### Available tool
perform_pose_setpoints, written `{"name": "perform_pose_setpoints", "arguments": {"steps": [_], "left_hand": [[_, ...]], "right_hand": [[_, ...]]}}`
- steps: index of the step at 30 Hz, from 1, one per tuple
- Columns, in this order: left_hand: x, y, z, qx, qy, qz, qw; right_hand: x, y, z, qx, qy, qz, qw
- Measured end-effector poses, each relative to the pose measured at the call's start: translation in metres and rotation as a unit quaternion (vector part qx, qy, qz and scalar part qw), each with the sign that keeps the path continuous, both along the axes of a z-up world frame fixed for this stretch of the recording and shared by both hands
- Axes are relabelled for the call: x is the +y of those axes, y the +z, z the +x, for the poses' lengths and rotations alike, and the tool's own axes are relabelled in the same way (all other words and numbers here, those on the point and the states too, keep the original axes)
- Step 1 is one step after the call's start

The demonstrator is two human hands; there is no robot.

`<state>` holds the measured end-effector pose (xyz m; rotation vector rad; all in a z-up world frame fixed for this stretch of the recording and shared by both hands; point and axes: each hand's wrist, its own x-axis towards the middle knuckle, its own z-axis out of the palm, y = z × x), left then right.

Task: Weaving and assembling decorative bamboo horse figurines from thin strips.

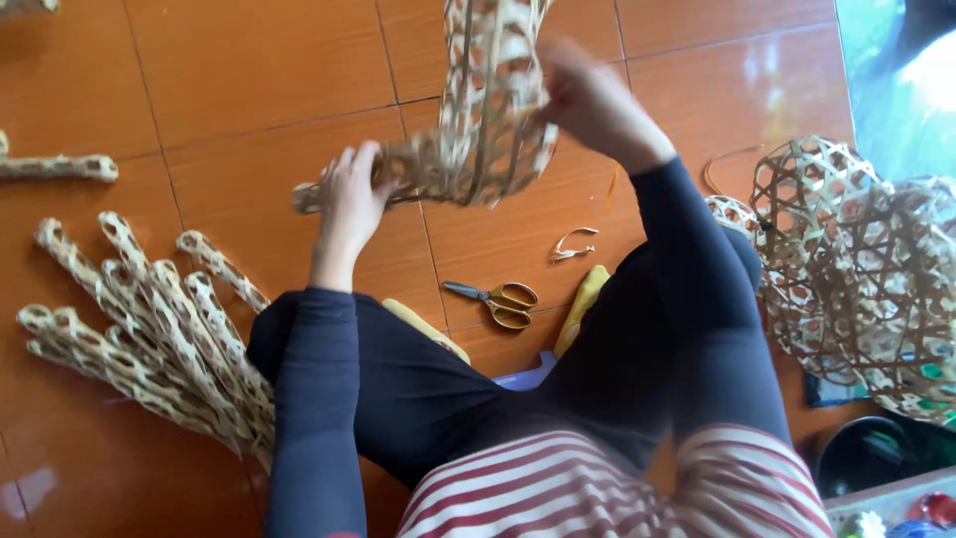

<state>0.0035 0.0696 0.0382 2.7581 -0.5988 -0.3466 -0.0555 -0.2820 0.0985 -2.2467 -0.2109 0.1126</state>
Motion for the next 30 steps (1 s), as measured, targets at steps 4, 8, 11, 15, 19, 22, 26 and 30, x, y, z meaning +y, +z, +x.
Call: {"name": "perform_pose_setpoints", "arguments": {"steps": [4,8,11,15,19,22,26,30], "left_hand": [[-0.010,-0.039,0.011,-0.010,0.062,-0.270,0.961],[-0.042,-0.047,0.001,0.197,0.090,-0.593,0.775],[-0.065,-0.040,-0.013,0.195,0.098,-0.556,0.802],[-0.070,-0.051,-0.007,0.236,0.119,-0.598,0.756],[-0.063,-0.015,-0.010,0.277,0.160,-0.669,0.670],[-0.062,-0.003,-0.014,0.268,0.184,-0.662,0.675],[-0.063,-0.031,-0.019,0.246,0.154,-0.645,0.707],[-0.069,-0.033,-0.045,0.186,0.041,-0.650,0.735]], "right_hand": [[0.022,0.008,-0.033,-0.119,-0.174,0.106,0.972],[0.079,-0.019,-0.060,-0.085,-0.049,0.036,0.994],[0.112,-0.019,-0.067,-0.073,-0.048,-0.003,0.996],[0.100,-0.017,-0.052,-0.208,-0.112,-0.103,0.966],[0.083,-0.027,-0.039,-0.090,-0.199,-0.059,0.974],[0.073,-0.059,-0.037,0.039,-0.192,0.047,0.980],[0.069,-0.048,-0.028,0.036,-0.199,0.072,0.977],[0.067,-0.046,-0.019,0.013,-0.251,0.091,0.964]]}}
